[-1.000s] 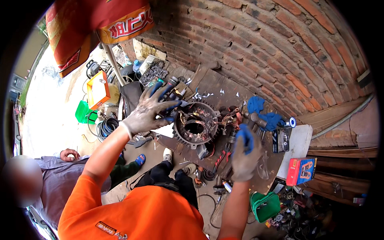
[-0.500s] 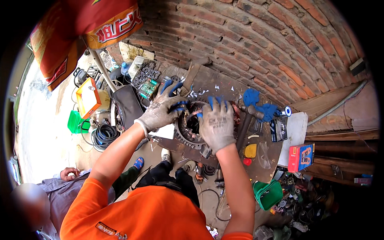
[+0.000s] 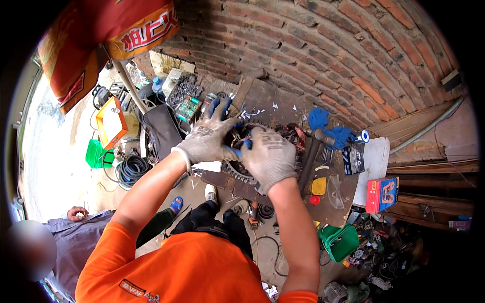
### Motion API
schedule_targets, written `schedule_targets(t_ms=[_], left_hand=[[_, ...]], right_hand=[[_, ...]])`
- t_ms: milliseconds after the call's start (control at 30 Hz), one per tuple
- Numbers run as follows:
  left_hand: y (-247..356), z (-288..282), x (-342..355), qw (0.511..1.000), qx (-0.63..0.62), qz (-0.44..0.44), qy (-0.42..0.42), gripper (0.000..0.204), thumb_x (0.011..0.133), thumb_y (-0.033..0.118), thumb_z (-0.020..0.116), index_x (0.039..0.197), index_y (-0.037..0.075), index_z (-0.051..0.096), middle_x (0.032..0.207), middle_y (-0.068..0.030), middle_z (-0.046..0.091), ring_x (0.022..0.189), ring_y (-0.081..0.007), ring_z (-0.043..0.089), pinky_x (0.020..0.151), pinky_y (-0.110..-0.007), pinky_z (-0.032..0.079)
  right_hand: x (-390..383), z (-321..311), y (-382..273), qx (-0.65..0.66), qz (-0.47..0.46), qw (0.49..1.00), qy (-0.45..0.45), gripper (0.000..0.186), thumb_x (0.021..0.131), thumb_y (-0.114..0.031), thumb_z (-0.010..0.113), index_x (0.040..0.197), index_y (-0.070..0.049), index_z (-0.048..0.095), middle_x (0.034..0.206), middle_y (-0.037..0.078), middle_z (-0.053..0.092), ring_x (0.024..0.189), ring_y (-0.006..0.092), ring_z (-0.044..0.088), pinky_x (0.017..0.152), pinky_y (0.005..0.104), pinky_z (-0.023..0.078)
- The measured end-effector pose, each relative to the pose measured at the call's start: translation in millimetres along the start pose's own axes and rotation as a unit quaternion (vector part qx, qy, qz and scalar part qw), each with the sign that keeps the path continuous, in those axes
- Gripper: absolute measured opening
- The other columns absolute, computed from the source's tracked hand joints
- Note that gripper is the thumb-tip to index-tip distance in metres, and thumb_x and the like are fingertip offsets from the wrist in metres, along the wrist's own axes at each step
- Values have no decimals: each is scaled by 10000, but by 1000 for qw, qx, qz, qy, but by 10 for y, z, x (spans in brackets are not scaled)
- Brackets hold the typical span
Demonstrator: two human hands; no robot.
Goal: The person disassembles a motor component on a cluttered workbench, using a hammer to strike a metal shaft and remove parts. They then use pliers to pull out copper windings and debris from the motor casing.
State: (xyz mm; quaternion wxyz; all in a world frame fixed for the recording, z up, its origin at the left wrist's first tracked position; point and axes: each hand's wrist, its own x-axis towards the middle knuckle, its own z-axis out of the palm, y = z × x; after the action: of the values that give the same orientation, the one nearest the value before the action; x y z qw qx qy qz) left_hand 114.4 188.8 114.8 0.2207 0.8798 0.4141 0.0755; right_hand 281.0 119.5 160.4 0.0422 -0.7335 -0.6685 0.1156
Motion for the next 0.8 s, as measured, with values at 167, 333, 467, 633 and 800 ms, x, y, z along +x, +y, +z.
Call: schedule_targets(t_ms=[167, 333, 467, 633, 800], left_hand=[[-190, 162, 177, 996, -80, 27, 35, 681, 714, 444, 700, 1305, 119, 606, 1524, -242, 354, 1402, -506, 291, 1156, -506, 289], [-255, 162, 139, 986, -126, 83, 66, 530, 717, 332, 756, 1227, 211, 676, 1525, -219, 364, 1412, -442, 319, 1152, -486, 294], [-339, 196, 124, 986, -122, 83, 80, 405, 734, 346, 796, 1065, 119, 746, 1491, -226, 412, 1386, -386, 392, 1126, -454, 333], [-245, 192, 121, 980, -153, 55, 112, 436, 758, 375, 805, 1079, 85, 747, 1446, -217, 477, 1342, -346, 467, 1089, -426, 384], [-245, 107, 144, 960, -264, 51, 78, 407, 774, 264, 806, 1104, 37, 735, 1480, -209, 443, 1333, -311, 482, 1089, -404, 379]], right_hand=[[172, -49, -267, 72, -21, 997, -18, 390, 797, -323, 660, 1036, -15, 662, 1006, 219, 682, 988, 351, 670, 859, 449, 527], [90, -188, -76, 220, -60, 970, 80, 479, 855, -449, 652, 1030, -4, 690, 1014, 223, 687, 927, 362, 684, 836, 417, 545], [-515, -329, 233, 467, -30, 849, 247, 324, 868, -264, 684, 1025, 19, 691, 1019, 207, 680, 919, 334, 682, 858, 394, 538], [-1098, 257, 674, 481, 19, 805, 348, 492, 813, -172, 739, 1234, 29, 583, 1183, 190, 611, 1107, 330, 599, 976, 423, 474], [-923, 760, 656, 331, 97, 918, 195, 969, 694, -200, 850, 1483, -11, 320, 1400, 204, 461, 1319, 348, 424, 1086, 456, 369]])
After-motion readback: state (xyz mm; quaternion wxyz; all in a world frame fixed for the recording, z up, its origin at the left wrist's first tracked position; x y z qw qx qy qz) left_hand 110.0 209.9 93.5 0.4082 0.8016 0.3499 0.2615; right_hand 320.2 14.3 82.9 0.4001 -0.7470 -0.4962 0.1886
